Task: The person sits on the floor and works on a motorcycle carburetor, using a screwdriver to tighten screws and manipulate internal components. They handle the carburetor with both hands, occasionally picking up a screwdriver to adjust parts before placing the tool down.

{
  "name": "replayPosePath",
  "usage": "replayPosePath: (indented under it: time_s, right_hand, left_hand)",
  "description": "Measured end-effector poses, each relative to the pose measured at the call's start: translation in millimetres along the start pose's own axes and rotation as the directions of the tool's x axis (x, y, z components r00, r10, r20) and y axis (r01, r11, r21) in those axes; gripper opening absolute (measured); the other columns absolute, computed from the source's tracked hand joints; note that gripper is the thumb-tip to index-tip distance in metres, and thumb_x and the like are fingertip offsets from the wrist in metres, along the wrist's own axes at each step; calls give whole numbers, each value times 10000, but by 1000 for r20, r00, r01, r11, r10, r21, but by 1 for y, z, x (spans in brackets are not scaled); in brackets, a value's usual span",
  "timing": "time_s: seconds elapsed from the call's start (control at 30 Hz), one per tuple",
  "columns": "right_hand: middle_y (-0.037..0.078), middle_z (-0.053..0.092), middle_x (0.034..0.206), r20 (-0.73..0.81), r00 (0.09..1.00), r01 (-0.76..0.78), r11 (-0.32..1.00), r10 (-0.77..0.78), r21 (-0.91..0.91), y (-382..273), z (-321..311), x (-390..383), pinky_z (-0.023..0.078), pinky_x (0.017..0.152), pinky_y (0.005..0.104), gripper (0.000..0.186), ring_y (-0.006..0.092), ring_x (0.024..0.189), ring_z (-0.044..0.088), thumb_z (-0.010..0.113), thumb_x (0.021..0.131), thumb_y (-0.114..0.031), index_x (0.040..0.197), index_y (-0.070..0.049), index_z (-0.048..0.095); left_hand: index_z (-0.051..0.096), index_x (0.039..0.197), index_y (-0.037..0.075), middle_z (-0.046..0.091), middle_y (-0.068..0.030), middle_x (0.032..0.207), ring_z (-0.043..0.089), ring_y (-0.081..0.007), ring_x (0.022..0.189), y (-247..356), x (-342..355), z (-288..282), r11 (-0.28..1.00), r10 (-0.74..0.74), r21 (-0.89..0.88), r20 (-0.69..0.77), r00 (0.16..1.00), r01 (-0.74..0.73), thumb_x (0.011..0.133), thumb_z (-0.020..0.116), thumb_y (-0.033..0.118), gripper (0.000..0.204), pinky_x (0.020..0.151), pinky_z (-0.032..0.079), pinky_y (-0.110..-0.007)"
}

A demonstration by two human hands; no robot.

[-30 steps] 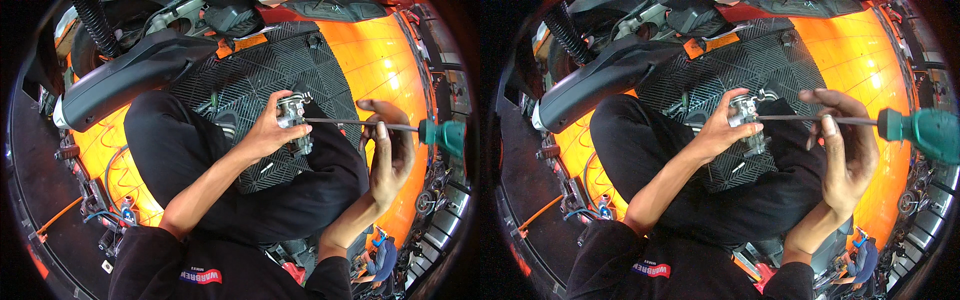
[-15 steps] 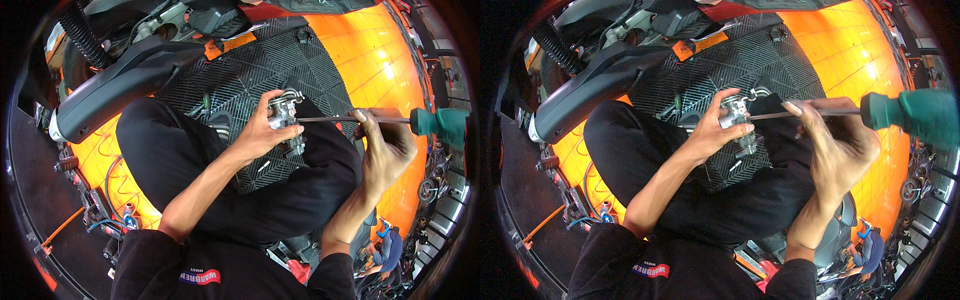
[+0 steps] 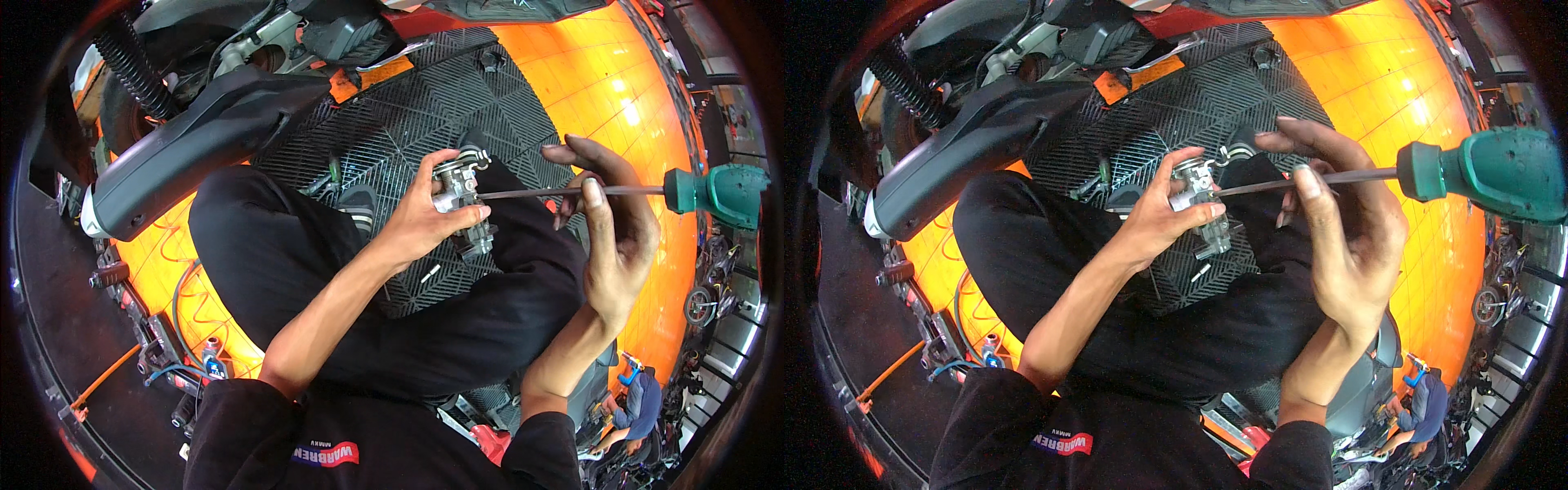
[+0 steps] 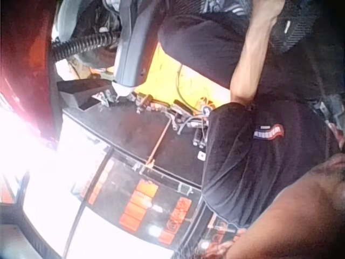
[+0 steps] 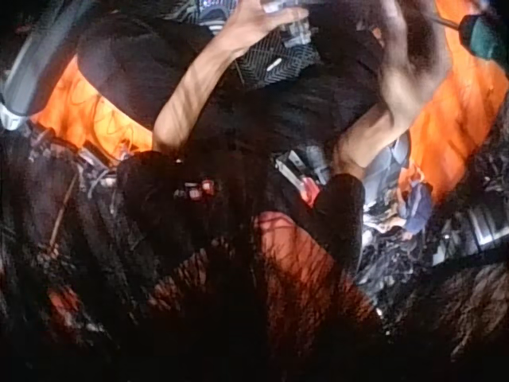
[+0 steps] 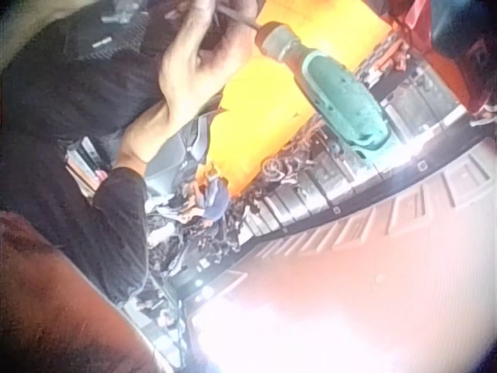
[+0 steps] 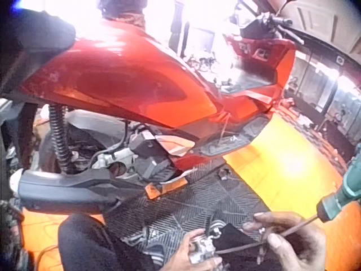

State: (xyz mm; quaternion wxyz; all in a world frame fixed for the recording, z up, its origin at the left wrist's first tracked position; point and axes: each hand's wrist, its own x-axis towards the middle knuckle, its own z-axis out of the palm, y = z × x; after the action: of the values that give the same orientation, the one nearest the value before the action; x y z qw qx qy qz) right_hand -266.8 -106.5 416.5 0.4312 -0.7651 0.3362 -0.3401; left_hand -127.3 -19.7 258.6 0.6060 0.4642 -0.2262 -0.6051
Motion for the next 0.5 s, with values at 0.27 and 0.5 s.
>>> replayPosePath:
  time_s: [0.27, 0.5]
  right_hand:
    - [152, 751, 1021, -89, 994, -64, 998, 66, 28, -2, 7, -1, 514, 645, 226, 120, 117, 744, 666, 643, 955, 41, 1033, 100, 712]
    - [190, 740, 1002, 19, 1000, -22, 999, 23, -49, 0, -7, -7, 575, 845, 339, 192, 215, 920, 713, 562, 1032, -58, 1037, 91, 683]
  left_hand:
    - [343, 1519, 157, 628, -128, 1168, 628, -185, 1073, -4, -1, -1, 1000, -13, -14, 29, 1000, 14, 845, 832, 119, 833, 952, 522, -345]
    - [350, 1512, 138, 616, -153, 1183, 620, -199, 1104, -2, -1, 0, 997, -62, -51, 40, 997, 64, 847, 830, 154, 821, 976, 508, -349]
